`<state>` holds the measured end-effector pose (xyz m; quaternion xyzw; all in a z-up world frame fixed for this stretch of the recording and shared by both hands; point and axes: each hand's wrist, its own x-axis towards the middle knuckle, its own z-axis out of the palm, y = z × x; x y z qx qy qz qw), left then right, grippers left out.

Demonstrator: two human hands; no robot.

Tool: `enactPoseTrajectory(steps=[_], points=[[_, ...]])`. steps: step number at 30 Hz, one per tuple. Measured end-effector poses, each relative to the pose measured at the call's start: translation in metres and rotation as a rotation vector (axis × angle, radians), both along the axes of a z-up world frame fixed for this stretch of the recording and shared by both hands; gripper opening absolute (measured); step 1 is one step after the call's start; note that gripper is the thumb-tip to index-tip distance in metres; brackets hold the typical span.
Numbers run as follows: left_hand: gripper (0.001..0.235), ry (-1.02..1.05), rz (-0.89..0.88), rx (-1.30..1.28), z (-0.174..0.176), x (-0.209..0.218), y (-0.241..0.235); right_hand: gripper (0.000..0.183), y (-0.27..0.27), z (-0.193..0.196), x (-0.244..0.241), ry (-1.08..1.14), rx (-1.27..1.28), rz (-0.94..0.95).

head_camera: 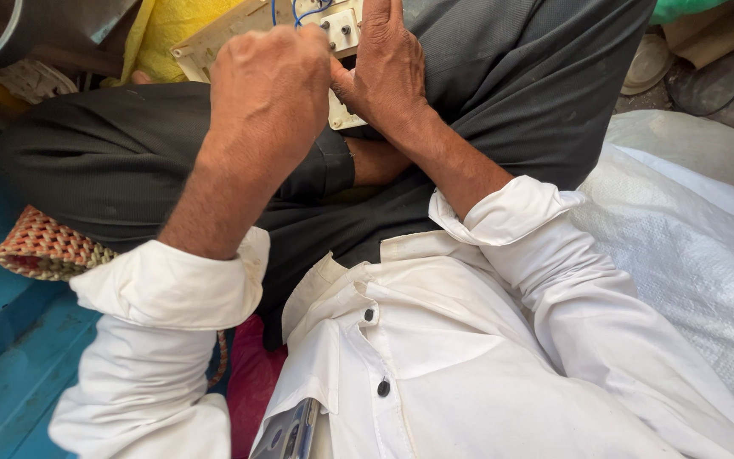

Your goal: The person wires an electrical switchboard by inserting wires into terminals and tightening them with a screwdriver while holding the board.

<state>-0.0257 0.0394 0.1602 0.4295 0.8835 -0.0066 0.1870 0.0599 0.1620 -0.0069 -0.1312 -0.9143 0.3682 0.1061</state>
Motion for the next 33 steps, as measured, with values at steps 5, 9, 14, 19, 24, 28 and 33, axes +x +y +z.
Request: enactPoseTrajectory(steps=[5,9,14,19,24,28,33], points=[[0.01,0.158,-0.158,0.207,0.0,-0.005,0.001,0.097,0.0,0.001,0.001,-0.035,-0.033,-0.007],[0.01,0.04,-0.081,0.03,0.001,-0.01,0.004,0.101,0.0,0.003,0.001,-0.011,-0.023,-0.019],[0.004,0.2,-0.297,0.278,0.007,-0.014,0.004,0.097,0.0,0.006,0.0,0.004,-0.091,-0.013],[0.008,0.033,-0.194,0.033,0.009,-0.017,0.007,0.103,0.0,0.007,0.001,0.047,-0.044,0.0],[0.019,0.24,-0.302,0.412,0.012,-0.02,0.007,0.093,0.0,0.005,-0.002,-0.015,-0.092,-0.012],[0.007,0.039,-0.235,-0.015,0.014,-0.022,0.008,0.101,-0.001,0.004,-0.002,-0.023,0.025,-0.01],[0.032,0.209,-0.282,0.411,0.015,-0.022,0.009,0.096,0.001,0.005,-0.003,0.034,-0.045,-0.011]])
